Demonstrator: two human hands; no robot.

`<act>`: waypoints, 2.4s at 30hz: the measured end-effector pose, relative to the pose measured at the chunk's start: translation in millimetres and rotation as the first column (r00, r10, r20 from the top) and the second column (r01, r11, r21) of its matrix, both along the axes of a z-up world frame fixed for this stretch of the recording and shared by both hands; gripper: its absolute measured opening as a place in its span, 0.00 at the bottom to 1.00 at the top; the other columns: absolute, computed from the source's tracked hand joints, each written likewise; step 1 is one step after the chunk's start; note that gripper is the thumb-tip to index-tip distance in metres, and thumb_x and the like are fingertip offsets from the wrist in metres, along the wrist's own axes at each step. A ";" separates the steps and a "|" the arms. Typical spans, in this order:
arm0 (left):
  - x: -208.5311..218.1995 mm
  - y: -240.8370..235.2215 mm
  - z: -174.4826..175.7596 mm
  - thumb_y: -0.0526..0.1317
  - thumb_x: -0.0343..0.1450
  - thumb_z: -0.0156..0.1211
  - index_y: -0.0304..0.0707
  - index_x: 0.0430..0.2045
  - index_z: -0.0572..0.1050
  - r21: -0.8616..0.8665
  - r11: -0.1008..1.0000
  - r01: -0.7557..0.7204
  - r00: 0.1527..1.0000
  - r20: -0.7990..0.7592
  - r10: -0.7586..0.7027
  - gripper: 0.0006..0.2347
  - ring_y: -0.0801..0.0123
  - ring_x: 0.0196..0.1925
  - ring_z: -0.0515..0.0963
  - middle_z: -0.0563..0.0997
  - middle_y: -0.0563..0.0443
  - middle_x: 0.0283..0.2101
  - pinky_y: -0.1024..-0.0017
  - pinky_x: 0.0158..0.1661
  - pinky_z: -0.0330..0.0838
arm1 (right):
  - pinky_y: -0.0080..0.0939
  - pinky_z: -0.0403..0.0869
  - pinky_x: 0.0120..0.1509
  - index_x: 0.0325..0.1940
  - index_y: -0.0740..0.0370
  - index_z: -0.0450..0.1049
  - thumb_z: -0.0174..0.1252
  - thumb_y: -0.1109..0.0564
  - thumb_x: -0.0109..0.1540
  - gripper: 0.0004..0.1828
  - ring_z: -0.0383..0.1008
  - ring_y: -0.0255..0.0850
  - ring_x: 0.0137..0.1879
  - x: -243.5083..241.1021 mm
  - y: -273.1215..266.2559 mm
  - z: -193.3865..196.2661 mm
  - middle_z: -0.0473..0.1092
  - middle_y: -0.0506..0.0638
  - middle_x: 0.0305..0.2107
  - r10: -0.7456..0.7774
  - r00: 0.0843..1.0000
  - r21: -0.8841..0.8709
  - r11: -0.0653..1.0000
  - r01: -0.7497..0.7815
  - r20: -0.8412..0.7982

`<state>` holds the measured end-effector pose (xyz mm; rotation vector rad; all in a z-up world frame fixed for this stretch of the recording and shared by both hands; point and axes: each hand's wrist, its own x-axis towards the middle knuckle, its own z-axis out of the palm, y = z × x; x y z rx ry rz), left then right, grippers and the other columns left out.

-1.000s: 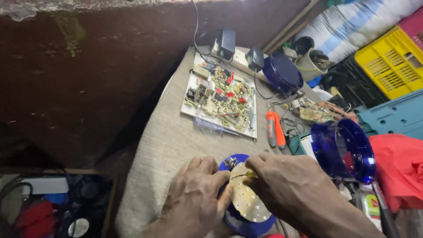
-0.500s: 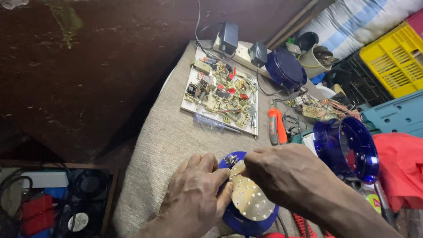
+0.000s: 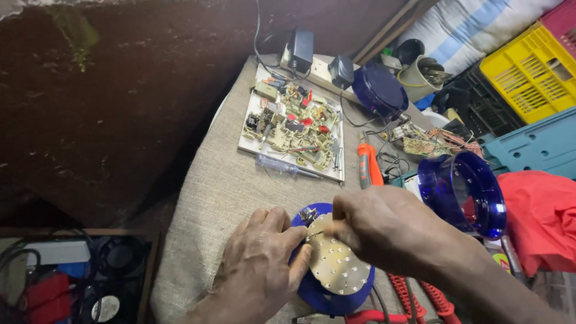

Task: Assembling an electronic device by probing an LED circuit board with a screwdriver and fitting it into a blue plastic housing.

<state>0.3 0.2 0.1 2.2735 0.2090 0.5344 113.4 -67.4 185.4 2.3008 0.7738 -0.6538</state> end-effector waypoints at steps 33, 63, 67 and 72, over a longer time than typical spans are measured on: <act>1.1 -2.4 -8.1 0.50 0.70 0.64 0.54 0.39 0.83 0.041 0.999 -0.034 0.996 0.080 0.030 0.09 0.54 0.40 0.75 0.76 0.52 0.38 0.54 0.42 0.73 | 0.53 0.71 0.45 0.42 0.42 0.75 0.50 0.29 0.71 0.21 0.78 0.46 0.44 31.8 -43.5 -14.2 0.79 0.42 0.35 0.145 0.989 0.062 0.988 -0.143 -0.033; 10.0 25.1 -21.7 0.50 0.70 0.61 0.61 0.50 0.83 0.341 0.933 -0.114 0.991 -0.021 0.129 0.15 0.56 0.50 0.80 0.82 0.59 0.54 0.49 0.47 0.71 | 0.50 0.71 0.49 0.52 0.47 0.76 0.53 0.40 0.67 0.17 0.77 0.45 0.45 84.0 -123.1 -92.4 0.78 0.45 0.45 -0.470 0.861 0.716 0.532 0.451 -0.193; -6.6 20.3 -23.7 0.64 0.68 0.63 0.66 0.49 0.82 0.286 0.957 -0.046 0.970 -0.216 0.111 0.19 0.67 0.44 0.82 0.82 0.63 0.41 0.55 0.47 0.79 | 0.48 0.67 0.42 0.55 0.45 0.73 0.51 0.41 0.68 0.15 0.74 0.41 0.33 81.3 -122.8 -94.8 0.77 0.46 0.30 -0.451 0.847 0.729 0.472 0.495 -0.283; -14.1 3.6 -59.7 0.78 0.65 0.59 0.74 0.56 0.79 0.279 0.956 0.087 0.951 -0.309 0.003 0.30 0.64 0.44 0.81 0.80 0.65 0.42 0.51 0.39 0.76 | 0.43 0.69 0.51 0.50 0.47 0.74 0.53 0.44 0.68 0.11 0.74 0.37 0.44 83.2 -122.8 -105.6 0.77 0.43 0.39 -0.396 0.828 0.769 0.349 0.535 -0.396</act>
